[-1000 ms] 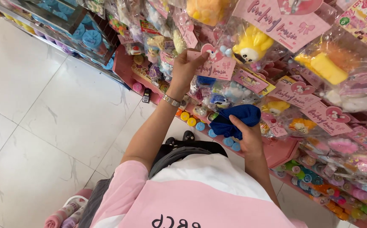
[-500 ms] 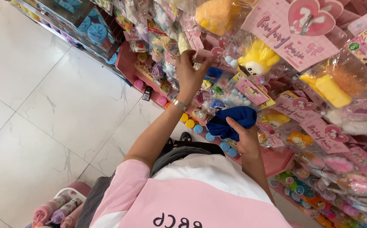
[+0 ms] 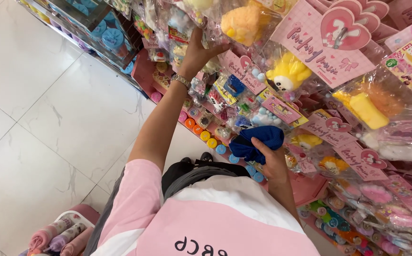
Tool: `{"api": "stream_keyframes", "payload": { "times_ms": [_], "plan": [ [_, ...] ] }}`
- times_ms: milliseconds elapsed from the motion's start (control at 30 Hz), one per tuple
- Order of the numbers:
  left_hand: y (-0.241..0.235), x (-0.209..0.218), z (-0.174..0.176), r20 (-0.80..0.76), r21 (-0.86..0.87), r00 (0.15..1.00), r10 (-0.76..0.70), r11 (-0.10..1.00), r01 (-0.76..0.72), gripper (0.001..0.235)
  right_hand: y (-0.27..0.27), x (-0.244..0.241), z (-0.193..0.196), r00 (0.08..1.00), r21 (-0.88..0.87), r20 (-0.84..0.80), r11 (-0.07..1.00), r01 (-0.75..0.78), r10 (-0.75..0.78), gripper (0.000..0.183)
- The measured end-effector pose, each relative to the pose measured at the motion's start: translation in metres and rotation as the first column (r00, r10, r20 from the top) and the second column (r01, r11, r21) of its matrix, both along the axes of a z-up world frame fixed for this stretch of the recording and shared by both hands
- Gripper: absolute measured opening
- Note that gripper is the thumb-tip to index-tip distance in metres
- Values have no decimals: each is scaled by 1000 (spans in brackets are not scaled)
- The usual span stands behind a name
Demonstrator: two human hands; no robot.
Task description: Tidying and wiping dust off various toy and slime packages on retail shelves.
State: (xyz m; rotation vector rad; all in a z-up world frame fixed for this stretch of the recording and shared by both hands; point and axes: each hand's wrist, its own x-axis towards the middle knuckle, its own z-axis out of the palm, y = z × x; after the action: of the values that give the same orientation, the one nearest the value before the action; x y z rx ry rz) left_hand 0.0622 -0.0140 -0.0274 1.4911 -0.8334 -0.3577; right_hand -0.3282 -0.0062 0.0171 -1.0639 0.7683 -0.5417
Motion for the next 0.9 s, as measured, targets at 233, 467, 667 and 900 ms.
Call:
{"api": "stream_keyframes", "payload": {
  "times_ms": [233,467,667,900],
  "plan": [
    [21,-11,10,47,93,988,147,984,-151,93,-3,-7,-14,1000,60,-7,998,1,0,21],
    [33,3,-8,68,28,970,234,971,-236,66,-3,6,-22,999,74,-2,996,-39,40,23],
    [48,-5,20,40,180,969,245,952,-249,48,3,14,-22,994,103,9,989,-107,107,22],
    [51,1,14,-347,-170,919,-186,976,133,27,11,16,-11,989,184,3,972,-147,149,30]
  ]
}}
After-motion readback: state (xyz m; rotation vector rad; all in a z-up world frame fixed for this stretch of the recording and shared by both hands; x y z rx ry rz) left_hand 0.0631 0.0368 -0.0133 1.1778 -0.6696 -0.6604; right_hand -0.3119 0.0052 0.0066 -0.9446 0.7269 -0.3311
